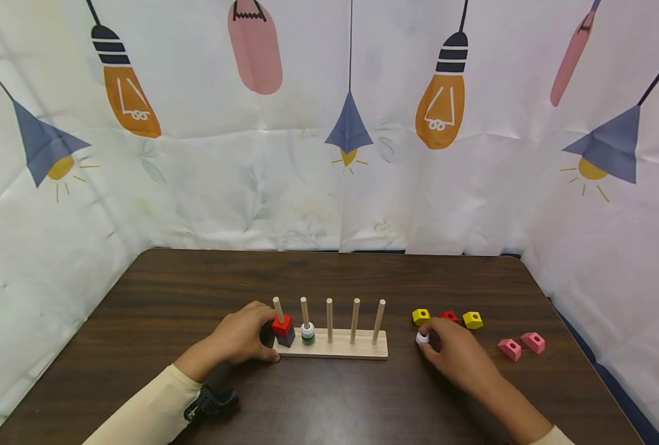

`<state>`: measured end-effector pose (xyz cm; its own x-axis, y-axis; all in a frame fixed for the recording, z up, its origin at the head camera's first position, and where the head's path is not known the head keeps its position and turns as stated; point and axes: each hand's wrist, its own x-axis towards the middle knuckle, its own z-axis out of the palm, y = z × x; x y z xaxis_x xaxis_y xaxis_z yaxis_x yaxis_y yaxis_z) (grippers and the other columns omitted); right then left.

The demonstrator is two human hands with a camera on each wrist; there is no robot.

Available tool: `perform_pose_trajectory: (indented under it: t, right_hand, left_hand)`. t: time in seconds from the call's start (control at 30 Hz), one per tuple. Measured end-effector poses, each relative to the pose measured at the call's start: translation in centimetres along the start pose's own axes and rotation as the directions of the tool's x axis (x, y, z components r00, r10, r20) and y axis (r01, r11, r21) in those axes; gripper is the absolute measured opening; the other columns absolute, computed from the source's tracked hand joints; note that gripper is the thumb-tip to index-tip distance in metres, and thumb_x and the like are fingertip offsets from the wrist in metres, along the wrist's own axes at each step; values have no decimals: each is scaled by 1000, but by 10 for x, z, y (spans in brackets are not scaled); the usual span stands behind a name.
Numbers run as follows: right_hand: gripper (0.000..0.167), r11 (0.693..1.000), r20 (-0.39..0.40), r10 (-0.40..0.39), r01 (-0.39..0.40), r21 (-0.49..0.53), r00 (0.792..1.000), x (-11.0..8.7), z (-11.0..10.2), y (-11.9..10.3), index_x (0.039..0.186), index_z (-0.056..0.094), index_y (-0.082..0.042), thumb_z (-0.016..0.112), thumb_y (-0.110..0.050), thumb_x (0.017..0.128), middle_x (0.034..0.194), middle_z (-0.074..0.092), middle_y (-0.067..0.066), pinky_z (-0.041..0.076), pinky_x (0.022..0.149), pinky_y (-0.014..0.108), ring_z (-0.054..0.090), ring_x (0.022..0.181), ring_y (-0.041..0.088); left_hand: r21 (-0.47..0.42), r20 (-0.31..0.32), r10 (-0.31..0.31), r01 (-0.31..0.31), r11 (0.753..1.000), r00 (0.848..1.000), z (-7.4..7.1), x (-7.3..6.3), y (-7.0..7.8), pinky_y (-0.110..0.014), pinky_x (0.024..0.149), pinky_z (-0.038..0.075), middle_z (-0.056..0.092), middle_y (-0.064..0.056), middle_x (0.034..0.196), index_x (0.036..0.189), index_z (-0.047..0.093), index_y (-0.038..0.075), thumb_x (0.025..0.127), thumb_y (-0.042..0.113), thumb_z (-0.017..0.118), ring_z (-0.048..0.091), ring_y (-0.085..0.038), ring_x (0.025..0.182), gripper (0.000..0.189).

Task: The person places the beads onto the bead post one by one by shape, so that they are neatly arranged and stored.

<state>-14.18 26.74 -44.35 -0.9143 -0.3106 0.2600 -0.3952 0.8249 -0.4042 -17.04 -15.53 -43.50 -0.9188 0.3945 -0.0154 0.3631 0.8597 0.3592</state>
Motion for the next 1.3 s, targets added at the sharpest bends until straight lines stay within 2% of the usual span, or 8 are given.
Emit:
perform_pose_trajectory:
  t: [0.17,0.4,0.63,0.77,0.87,1.0,1.3]
  right_hand:
    - [27,997,-45,-69,68,-18,997,8,-3,-10,96,68,-13,87,-5,79,93,67,-7,56,72,35,65,83,11]
    - [31,991,-116,-113,120,55,987,14,-17,-30,99,69,-10,86,2,77,96,67,-4,58,69,37,69,80,16]
    - [38,973,-219,-204,222,60,954,18,-33,-45,103,68,-16,88,1,76,99,68,-10,54,66,25,64,78,6]
    - [37,970,-253,-209,234,70,945,24,-39,-52,104,68,-17,88,-2,77,98,69,-10,51,67,16,67,78,8]
    - [39,964,-284,-234,259,56,930,29,-43,-56,106,68,-14,89,-1,76,99,69,-8,48,68,12,68,79,9]
    - [41,954,-310,-268,297,49,912,33,-49,-61,109,68,-13,88,0,76,101,68,-8,47,67,12,67,80,9]
    - [42,924,-327,-311,364,116,892,41,-57,-77,110,68,-12,86,4,76,102,67,-9,51,74,16,66,80,8]
  left_hand:
    - [3,3,-14,14,1000,1000,0,0,0,-56,85,51,67,-1,119,122,70,14,64,37,97,57,-23,118,68]
    - [2,3,-12,12,1000,1000,1,0,1,-56,85,51,67,-1,118,121,70,16,64,37,97,57,-23,117,66]
    - [9,6,-8,8,1000,1000,1,1,0,-56,85,51,66,-1,119,123,70,15,64,38,97,57,-23,119,68]
    - [9,10,-15,15,1000,1000,2,2,-1,-56,86,51,66,-1,120,124,70,15,64,39,97,57,-23,119,70]
    - [10,11,-12,12,1000,1000,2,2,-2,-56,86,51,67,-1,120,125,70,14,65,39,97,57,-23,119,71]
    - [11,10,-9,9,1000,1000,3,3,-3,-55,86,51,67,-1,119,124,70,14,65,39,97,57,-23,117,70]
    - [4,6,-7,7,1000,1000,2,2,-2,-55,84,51,67,0,116,121,71,16,64,38,97,57,-22,116,66]
